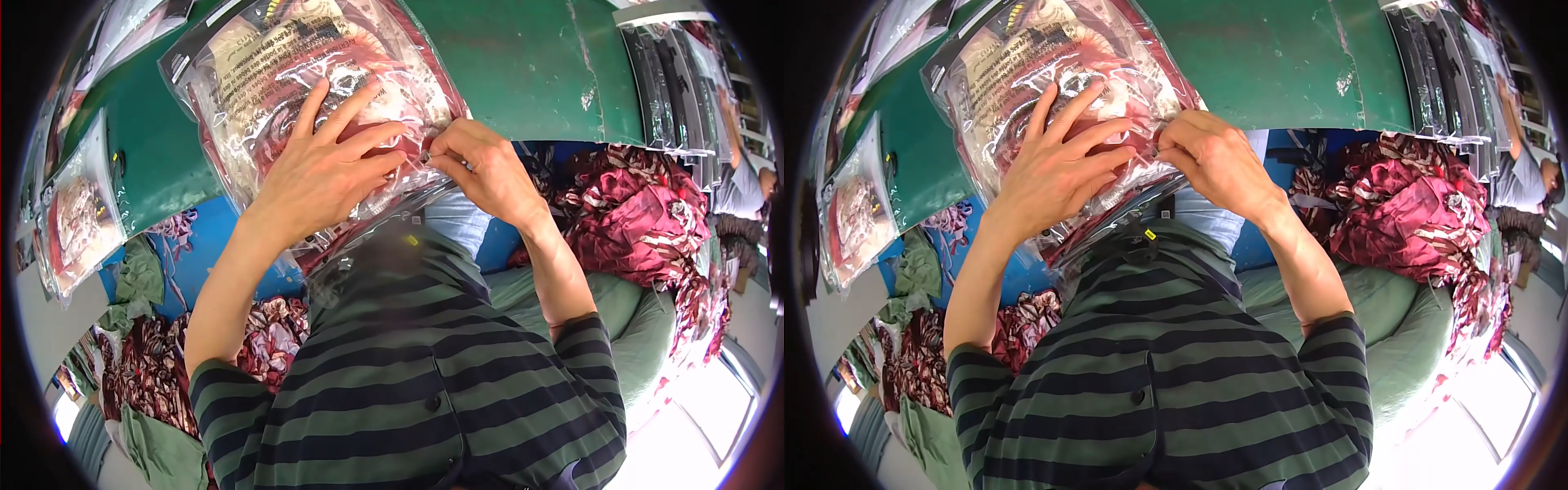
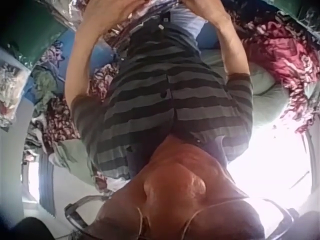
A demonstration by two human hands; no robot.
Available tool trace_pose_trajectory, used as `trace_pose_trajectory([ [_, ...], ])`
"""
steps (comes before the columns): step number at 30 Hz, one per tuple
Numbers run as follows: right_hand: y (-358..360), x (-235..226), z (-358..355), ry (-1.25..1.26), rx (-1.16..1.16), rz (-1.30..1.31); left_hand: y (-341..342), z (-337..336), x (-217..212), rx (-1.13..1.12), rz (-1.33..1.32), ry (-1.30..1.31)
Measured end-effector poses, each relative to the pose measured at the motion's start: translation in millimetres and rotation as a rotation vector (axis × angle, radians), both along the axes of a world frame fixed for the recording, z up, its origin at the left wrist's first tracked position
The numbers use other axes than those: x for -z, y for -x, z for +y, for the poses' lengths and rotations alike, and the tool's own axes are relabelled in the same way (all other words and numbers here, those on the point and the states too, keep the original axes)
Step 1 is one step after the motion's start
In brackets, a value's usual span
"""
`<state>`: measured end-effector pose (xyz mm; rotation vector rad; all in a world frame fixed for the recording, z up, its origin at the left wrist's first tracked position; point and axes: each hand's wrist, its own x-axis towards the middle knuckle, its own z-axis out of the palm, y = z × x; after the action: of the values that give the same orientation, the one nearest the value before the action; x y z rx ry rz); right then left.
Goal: Folding a red garment and placing it into a clear plastic packaging bag on a workbench.
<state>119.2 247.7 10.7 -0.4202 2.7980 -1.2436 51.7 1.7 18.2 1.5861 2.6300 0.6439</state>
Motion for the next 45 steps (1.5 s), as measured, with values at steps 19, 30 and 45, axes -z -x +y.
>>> trace_pose_trajectory([
  [19, 9, 1, -21, -0.288, 0.166, -0.088, 2, -2, 22, -0.007, -0.036, -0.056],
  [30, -3, 24, -18, -0.148, 0.228, 0.117, -1, 1, 26, 0.004, 0.071, -0.12],
  [45, -20, -15, -31, -0.501, 0.145, 0.308, -41, -64, 16, -0.699, -0.017, -0.754],
])
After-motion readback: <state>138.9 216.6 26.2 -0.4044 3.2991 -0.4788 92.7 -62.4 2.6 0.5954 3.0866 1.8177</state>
